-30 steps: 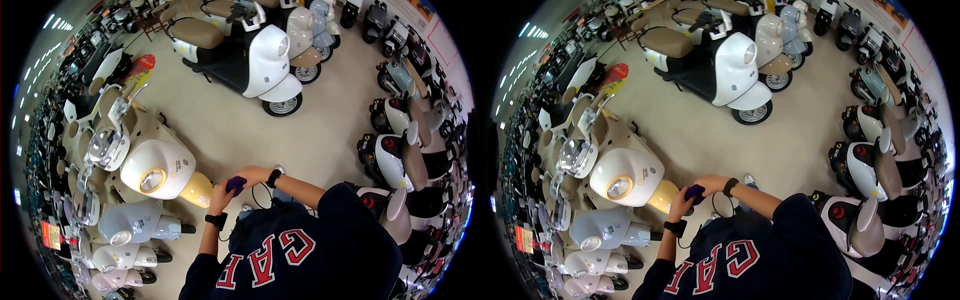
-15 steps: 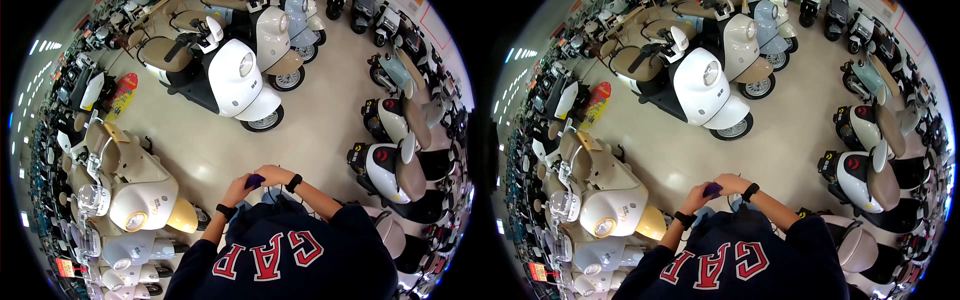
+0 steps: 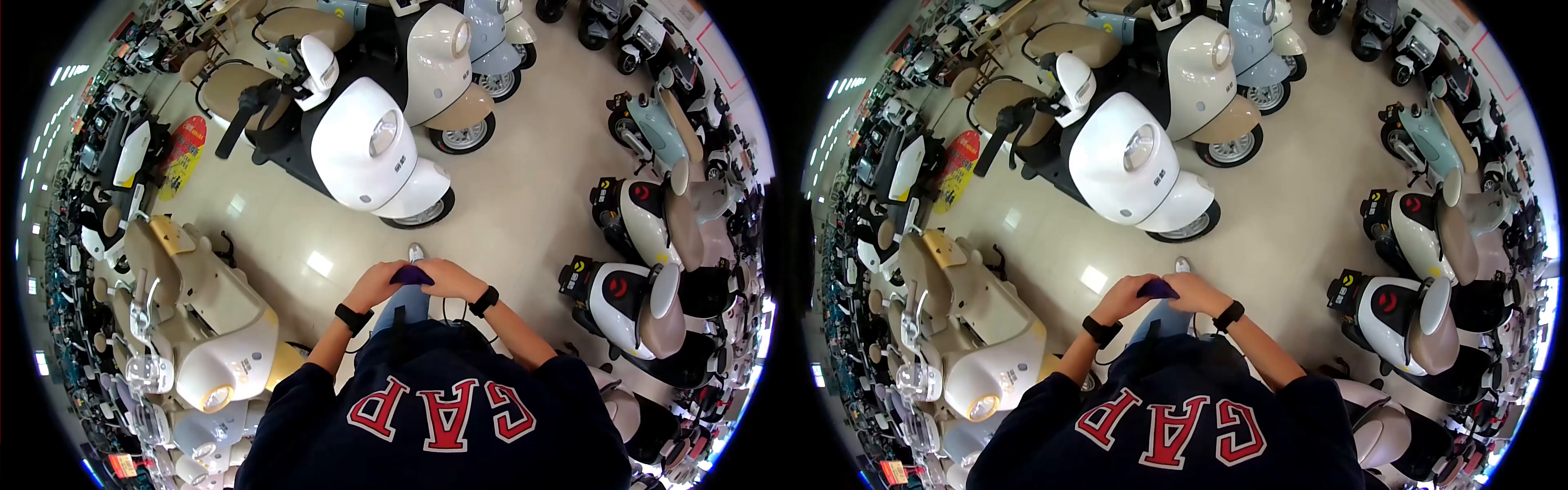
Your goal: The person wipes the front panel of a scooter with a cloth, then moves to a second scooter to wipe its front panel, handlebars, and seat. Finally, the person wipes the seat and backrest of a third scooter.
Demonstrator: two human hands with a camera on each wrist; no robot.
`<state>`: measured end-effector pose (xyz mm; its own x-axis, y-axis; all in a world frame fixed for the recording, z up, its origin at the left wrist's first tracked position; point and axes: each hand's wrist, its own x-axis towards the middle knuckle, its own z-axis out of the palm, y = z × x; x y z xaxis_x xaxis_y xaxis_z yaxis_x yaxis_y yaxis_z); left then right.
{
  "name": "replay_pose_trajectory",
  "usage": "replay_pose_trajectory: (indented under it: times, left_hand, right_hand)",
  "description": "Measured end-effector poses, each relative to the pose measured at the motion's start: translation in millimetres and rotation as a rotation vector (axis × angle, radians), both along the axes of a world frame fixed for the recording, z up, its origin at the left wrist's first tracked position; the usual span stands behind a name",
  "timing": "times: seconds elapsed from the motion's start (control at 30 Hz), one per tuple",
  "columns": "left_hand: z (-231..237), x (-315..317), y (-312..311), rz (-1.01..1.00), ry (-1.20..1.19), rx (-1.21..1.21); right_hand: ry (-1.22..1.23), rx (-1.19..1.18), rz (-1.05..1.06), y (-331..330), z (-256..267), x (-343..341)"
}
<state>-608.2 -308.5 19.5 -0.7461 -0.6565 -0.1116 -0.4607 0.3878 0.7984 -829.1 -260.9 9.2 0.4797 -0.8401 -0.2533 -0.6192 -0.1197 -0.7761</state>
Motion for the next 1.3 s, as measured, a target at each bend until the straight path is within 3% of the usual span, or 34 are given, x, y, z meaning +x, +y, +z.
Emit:
replay_pose_trajectory:
  times: [0.1,0.2,0.3,0.37,0.43,0.6,0.67,1.03,1.3]
  left_hand:
    - [-1.9,-18.4,-54.3,0.055,0.023,-0.135]
    - [48.4,-32.7,-116.7,0.231,0.04,-0.169]
    - [64.5,-30.3,-181.6,0.44,0.186,-0.509]
    - [90.3,-28.2,-215.6,0.519,0.19,-0.592]
    - [93.6,-25.5,-242.0,0.594,0.2,-0.588]
    - [-4.4,-29.6,-281.2,0.589,0.039,-0.505]
    - [-13.5,-32.7,-276.4,0.576,-0.078,-0.501]
    - [-8.5,-101.7,-305.3,0.783,-0.256,-0.52]
    - [8.2,-176.1,-371.6,0.864,-0.599,-0.526]
  right_hand:
    - [-0.043,-0.221,-0.075,-59.9,13.4,-15.7]
    - [-0.063,-0.348,-0.018,-148.8,56.0,-25.0]
    - [0.003,-0.564,0.029,-238.6,96.8,-16.6]
    - [0.022,-0.805,0.051,-281.1,115.7,-2.6]
    - [0.074,-0.834,0.089,-309.8,122.3,8.9]
    - [0.196,-0.731,0.158,-365.7,13.7,8.1]
    - [0.137,-0.721,0.175,-363.1,14.8,7.3]
    - [-0.145,-0.473,0.452,-440.9,10.7,-47.4]
    - [-0.35,-0.263,0.425,-504.0,-22.6,-97.8]
